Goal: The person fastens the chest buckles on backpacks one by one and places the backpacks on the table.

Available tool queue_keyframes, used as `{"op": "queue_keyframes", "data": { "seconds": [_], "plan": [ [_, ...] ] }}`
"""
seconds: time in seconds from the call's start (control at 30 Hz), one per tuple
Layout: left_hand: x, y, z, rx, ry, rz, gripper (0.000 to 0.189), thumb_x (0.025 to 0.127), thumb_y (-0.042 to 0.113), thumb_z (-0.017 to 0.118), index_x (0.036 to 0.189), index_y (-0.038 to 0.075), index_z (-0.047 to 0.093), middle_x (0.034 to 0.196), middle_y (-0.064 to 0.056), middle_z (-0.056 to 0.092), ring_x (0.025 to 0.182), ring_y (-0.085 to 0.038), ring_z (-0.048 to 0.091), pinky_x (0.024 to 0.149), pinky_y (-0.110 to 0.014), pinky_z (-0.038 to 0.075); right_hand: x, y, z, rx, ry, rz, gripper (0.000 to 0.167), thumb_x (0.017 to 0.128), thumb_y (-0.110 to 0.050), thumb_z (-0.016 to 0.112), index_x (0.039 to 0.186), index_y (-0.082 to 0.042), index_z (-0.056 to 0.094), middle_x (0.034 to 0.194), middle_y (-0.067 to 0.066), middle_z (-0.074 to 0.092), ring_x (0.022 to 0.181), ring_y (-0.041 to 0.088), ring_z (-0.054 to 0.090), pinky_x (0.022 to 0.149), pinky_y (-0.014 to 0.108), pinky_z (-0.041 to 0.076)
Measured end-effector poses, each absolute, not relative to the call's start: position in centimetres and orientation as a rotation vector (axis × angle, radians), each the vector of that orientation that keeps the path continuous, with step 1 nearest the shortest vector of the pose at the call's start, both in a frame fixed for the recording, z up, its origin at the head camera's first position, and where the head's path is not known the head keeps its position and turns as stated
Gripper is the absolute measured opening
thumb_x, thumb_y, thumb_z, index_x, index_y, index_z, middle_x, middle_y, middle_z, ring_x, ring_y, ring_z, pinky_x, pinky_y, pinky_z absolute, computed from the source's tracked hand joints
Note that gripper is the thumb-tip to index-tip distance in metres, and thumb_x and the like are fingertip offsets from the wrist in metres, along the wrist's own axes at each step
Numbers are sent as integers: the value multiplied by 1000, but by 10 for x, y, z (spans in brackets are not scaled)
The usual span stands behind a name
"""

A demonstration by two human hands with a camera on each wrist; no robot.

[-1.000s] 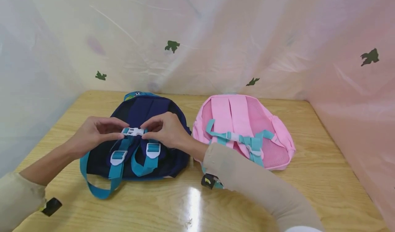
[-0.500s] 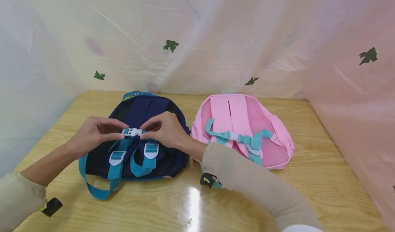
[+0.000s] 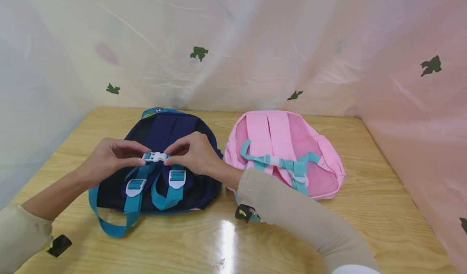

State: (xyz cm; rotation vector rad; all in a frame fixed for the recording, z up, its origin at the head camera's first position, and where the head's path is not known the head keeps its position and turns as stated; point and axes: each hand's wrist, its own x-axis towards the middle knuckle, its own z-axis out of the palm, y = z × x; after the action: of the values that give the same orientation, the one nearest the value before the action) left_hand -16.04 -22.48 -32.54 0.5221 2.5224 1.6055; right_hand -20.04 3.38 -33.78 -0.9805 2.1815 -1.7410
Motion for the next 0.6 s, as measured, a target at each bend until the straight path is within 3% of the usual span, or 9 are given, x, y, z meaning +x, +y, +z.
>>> {"op": "queue_keyframes", "data": {
  "seconds": [0.27,0.6],
  "plan": [
    [-163,-225,-327,530,2521,1601,22,91,0,77,111,-9,74,99,-2,77,84,-17,71,79,-25,59,-200,33,-338,-968,2150,-1765,14,85,4,81,99,9,78,95,16,78,85,17,76,82,32,61],
    [-165,-224,-328,559,2516,1614,21,91,-1,77,110,-8,75,99,-3,76,83,-19,69,79,-24,59,-201,34,-338,-965,2152,-1774,14,86,5,81,99,9,78,95,17,78,87,18,77,83,33,61]
  ]
}}
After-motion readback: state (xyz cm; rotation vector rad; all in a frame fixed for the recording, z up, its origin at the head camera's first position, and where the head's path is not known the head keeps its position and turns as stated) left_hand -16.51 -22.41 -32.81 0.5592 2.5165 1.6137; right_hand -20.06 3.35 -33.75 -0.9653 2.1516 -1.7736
